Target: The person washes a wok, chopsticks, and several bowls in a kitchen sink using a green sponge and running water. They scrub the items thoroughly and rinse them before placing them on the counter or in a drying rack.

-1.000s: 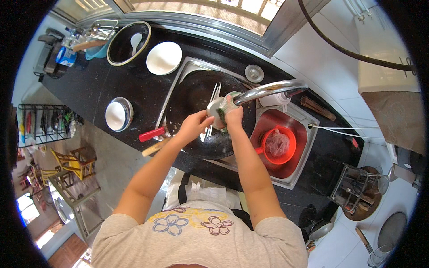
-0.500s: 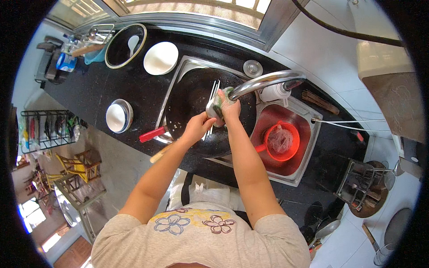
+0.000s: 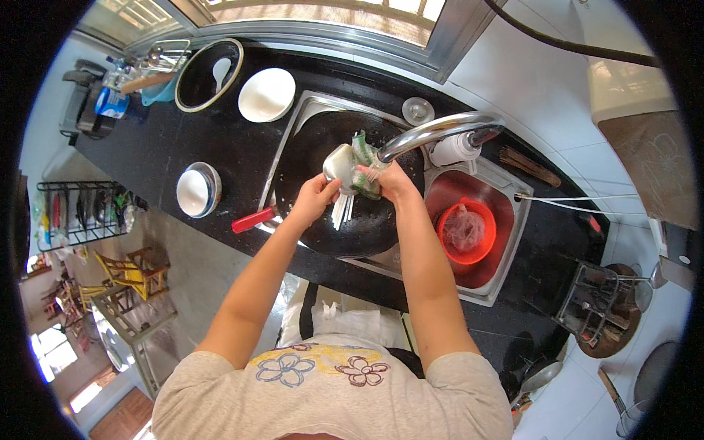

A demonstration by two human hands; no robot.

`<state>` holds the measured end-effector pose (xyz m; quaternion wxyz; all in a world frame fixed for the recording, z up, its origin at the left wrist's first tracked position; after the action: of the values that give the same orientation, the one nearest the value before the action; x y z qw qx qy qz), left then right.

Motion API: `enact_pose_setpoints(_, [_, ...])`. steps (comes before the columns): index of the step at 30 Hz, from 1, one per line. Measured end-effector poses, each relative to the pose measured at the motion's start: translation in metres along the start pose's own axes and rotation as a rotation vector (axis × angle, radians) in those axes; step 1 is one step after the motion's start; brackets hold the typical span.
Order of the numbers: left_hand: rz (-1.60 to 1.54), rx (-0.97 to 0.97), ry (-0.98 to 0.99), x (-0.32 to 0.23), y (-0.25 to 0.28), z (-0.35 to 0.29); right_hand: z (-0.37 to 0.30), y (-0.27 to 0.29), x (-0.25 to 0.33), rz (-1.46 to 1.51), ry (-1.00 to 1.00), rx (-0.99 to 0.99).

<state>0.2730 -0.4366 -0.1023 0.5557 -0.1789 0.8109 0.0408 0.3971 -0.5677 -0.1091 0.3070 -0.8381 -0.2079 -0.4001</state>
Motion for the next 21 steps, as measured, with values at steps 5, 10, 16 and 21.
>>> enact_pose_setpoints(5, [0.327,-0.049,-0.08,-0.013,-0.014,-0.006,0.021,0.012,-0.028,0.03,0.037,-0.289])
enact_pose_setpoints(10, [0.357,-0.134,-0.108,-0.005,-0.021,-0.021,0.018,-0.005,-0.017,-0.64,0.138,-0.863])
enact_pose_setpoints(16, [0.256,-0.005,-0.085,-0.008,-0.031,-0.018,0.069,0.071,-0.083,0.198,0.105,-0.707])
enact_pose_setpoints(21, [0.209,-0.028,-0.096,-0.005,0.0,-0.009,0.06,0.073,-0.04,0.393,0.129,-0.189])
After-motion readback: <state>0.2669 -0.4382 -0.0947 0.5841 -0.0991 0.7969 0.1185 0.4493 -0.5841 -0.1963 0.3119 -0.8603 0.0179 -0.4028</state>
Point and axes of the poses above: each hand's wrist, its own z-axis towards the middle knuckle, its own y-axis out of the back of the hand, x = y × z, the point moved 4 cm from there along z, towards the middle knuckle, and after that the axes turned 10 degrees about -z, right-handed, at the moved point
